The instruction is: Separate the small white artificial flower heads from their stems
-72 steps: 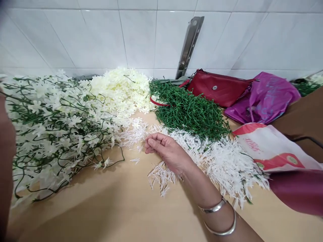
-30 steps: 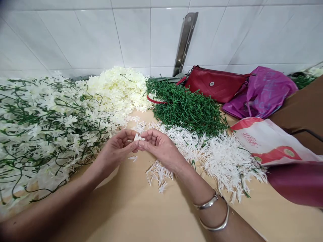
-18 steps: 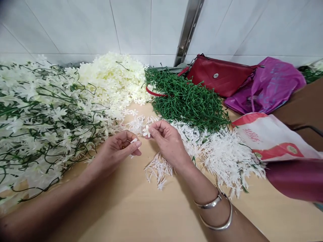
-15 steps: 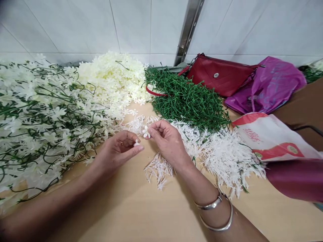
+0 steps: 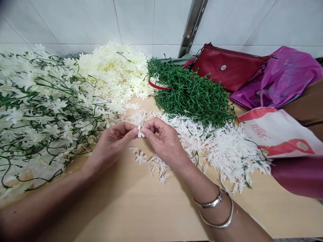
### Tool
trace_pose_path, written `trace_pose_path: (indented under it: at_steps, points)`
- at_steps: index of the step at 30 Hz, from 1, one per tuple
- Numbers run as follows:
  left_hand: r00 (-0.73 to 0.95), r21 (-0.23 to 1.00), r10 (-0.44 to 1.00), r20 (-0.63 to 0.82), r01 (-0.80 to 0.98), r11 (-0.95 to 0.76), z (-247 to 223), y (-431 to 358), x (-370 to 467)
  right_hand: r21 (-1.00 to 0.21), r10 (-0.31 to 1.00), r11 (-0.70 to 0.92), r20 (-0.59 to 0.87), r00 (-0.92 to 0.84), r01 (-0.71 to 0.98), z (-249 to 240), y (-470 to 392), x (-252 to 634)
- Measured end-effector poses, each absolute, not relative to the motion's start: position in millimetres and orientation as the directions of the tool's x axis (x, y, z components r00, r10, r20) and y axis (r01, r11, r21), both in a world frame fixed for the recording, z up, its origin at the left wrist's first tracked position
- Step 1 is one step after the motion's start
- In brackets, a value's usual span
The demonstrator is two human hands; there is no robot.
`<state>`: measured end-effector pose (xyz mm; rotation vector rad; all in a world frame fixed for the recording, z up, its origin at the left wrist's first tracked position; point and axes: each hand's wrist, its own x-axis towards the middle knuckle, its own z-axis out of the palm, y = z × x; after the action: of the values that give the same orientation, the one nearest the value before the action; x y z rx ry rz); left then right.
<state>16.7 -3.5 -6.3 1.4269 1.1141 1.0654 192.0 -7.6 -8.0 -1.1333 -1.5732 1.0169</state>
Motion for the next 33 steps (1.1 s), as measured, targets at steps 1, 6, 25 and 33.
trace_pose_path:
  at_steps: [1,6,25,33]
  points:
    - [0.19,0.99,0.98,0.055,0.115,-0.077,-5.8,-3.1,16.5,-0.948,0.965,0.239,0.208,-0.159,0.21,-8.1,-7.8,191.9]
    - [0.222,0.985,0.975,0.007,0.166,-0.045,-5.0,-2.6,15.3,-0.935,0.951,0.3,0.277,-0.136,0.189,-6.6,-10.3,190.1]
    - [0.235,0.997,0.972,0.01,0.074,-0.029,-3.4,-1.9,15.9,-0.945,0.954,0.295,0.282,-0.103,0.138,-8.2,-6.5,192.3]
    - [0.269,1.0,0.963,0.012,0.019,-0.018,-2.7,0.0,14.7,-0.852,0.912,0.409,0.389,-0.126,0.326,-5.5,-9.4,192.2]
